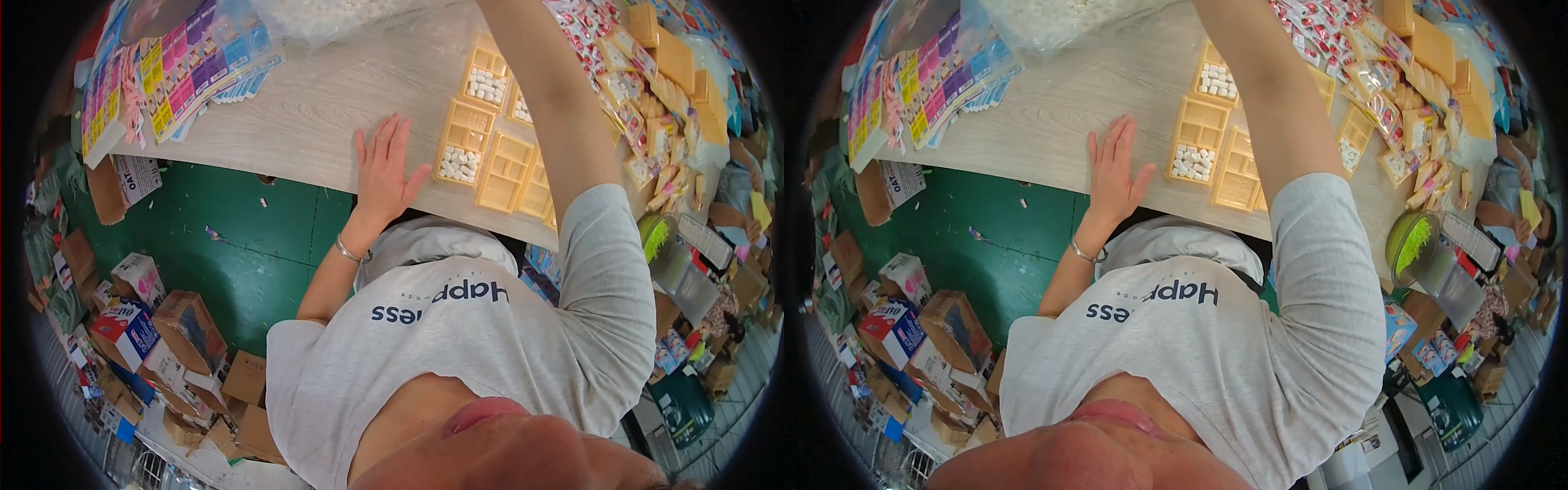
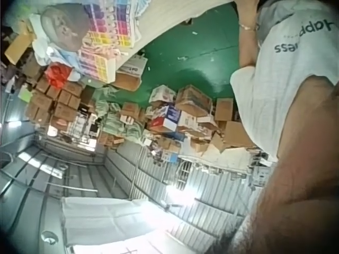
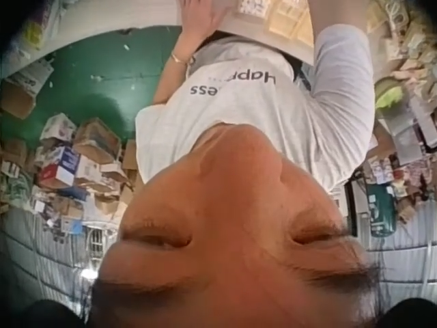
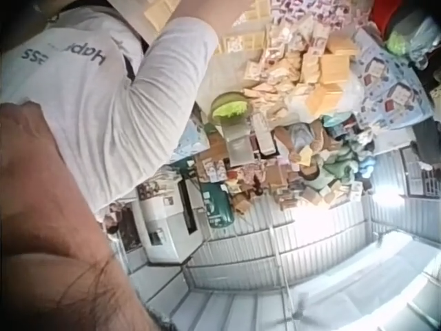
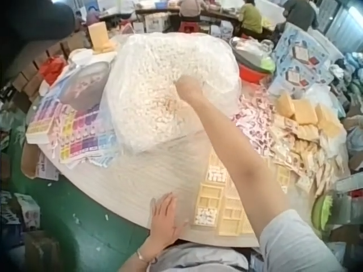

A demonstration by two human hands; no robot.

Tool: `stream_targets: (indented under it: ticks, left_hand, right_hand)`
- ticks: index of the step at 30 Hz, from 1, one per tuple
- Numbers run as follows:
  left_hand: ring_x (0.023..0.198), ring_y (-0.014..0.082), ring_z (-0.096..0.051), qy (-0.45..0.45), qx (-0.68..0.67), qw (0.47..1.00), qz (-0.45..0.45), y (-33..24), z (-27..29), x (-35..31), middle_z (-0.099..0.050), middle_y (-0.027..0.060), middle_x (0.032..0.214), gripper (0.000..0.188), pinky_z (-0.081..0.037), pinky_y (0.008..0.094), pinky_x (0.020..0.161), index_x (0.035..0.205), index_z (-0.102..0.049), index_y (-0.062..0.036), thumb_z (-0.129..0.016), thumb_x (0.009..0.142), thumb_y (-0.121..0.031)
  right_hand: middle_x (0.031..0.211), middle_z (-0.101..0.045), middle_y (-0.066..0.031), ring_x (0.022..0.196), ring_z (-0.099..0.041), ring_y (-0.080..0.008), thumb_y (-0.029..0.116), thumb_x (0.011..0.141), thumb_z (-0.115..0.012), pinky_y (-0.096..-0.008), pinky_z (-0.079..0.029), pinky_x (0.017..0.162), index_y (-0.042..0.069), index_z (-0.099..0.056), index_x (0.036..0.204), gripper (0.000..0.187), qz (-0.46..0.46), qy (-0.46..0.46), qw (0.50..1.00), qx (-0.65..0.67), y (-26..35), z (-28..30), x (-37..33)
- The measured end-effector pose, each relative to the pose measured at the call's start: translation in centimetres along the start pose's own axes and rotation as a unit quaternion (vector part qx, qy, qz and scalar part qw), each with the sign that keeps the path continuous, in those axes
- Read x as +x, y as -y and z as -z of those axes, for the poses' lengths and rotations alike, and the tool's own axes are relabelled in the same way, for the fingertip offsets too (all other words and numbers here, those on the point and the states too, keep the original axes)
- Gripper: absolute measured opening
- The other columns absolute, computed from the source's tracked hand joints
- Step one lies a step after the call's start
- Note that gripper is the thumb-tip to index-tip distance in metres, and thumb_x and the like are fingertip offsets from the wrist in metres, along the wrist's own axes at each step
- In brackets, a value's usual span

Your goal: Sort small white items into plastic containers and apply adhesive seals.

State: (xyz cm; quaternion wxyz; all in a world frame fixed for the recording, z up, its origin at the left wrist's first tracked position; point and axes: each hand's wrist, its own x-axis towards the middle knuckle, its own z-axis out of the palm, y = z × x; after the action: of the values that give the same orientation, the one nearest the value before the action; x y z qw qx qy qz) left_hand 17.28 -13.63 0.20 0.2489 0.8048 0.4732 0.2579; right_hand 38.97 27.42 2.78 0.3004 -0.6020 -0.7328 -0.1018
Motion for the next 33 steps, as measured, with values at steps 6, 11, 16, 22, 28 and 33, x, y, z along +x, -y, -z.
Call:
stream_targets:
  ticks: [6,11,16,22,28,33]
  left_hand:
    - [0.139,0.0349,-0.043,-0.03,-0.022,0.999,-0.04,0.1,-2.0,-0.3,-0.047,0.0137,0.15,0.066,-0.023,0.0648,0.115,0.147,-0.046,-0.0051,-0.067,0.093,-0.037]
    - [0.141,0.0319,-0.041,0.045,0.004,0.989,-0.143,-3.4,-4.4,1.1,-0.049,0.005,0.151,0.056,-0.024,0.0636,0.115,0.145,-0.053,-0.0168,-0.065,0.094,-0.035]
    - [0.148,0.0286,-0.034,0.093,0.203,0.959,-0.175,-4.3,-6.9,2.4,-0.046,0.0002,0.157,0.054,-0.023,0.0648,0.116,0.149,-0.051,-0.028,-0.059,0.096,-0.039]
    - [0.148,0.0296,-0.033,0.062,0.155,0.967,-0.193,-3.9,-5.9,1.9,-0.04,0.0009,0.16,0.056,-0.022,0.0617,0.116,0.151,-0.049,-0.0245,-0.06,0.097,-0.033]
    - [0.138,0.0252,-0.047,0.011,0.062,0.983,-0.171,-6.1,-6.1,-0.6,-0.057,0.0018,0.144,0.048,-0.025,0.0586,0.117,0.137,-0.062,-0.0181,-0.069,0.091,-0.029]
    - [0.138,0.0251,-0.046,0.038,0.068,0.977,-0.2,-7.1,-7.7,-1.8,-0.057,-0.0001,0.144,0.052,-0.026,0.0558,0.117,0.141,-0.058,-0.0196,-0.07,0.091,-0.029]
  right_hand:
    - [0.092,-0.07,-0.0192,0.082,-0.068,-0.039,0.019,0.094,-0.059,-0.051,-0.051,0.071,0.002,-0.066,0.104,0.021,0.168,0.08,0.975,0.125,3.9,17.7,-9.8]
    - [0.082,-0.062,-0.0062,0.069,-0.058,-0.0174,0.019,0.09,-0.075,-0.0301,-0.049,0.061,0.004,-0.069,0.105,0.022,-0.461,0.321,0.63,0.536,2.7,26.0,-29.5]
    - [0.083,-0.065,-0.0072,0.065,-0.062,-0.0188,0.02,0.092,-0.073,-0.029,-0.05,0.058,0.011,-0.067,0.096,0.012,-0.134,0.174,0.941,0.259,6.6,24.3,-42.8]
    - [0.096,-0.067,-0.0072,0.084,-0.066,-0.0275,0.018,0.083,-0.078,-0.0372,-0.055,0.069,0.013,-0.07,0.104,0.024,0.0,0.144,0.984,0.102,7.6,25.9,-43.7]
    - [0.108,-0.069,-0.0119,0.1,-0.067,-0.0311,0.008,0.087,-0.074,-0.0376,-0.056,0.081,0.009,-0.069,0.119,0.032,-0.107,0.155,0.958,0.216,6.5,29.2,-43.9]
    - [0.107,-0.071,-0.0129,0.104,-0.067,-0.0322,0.004,0.088,-0.072,-0.038,-0.056,0.084,0.007,-0.07,0.118,0.03,-0.218,0.107,0.941,0.234,4.8,30.8,-46.0]
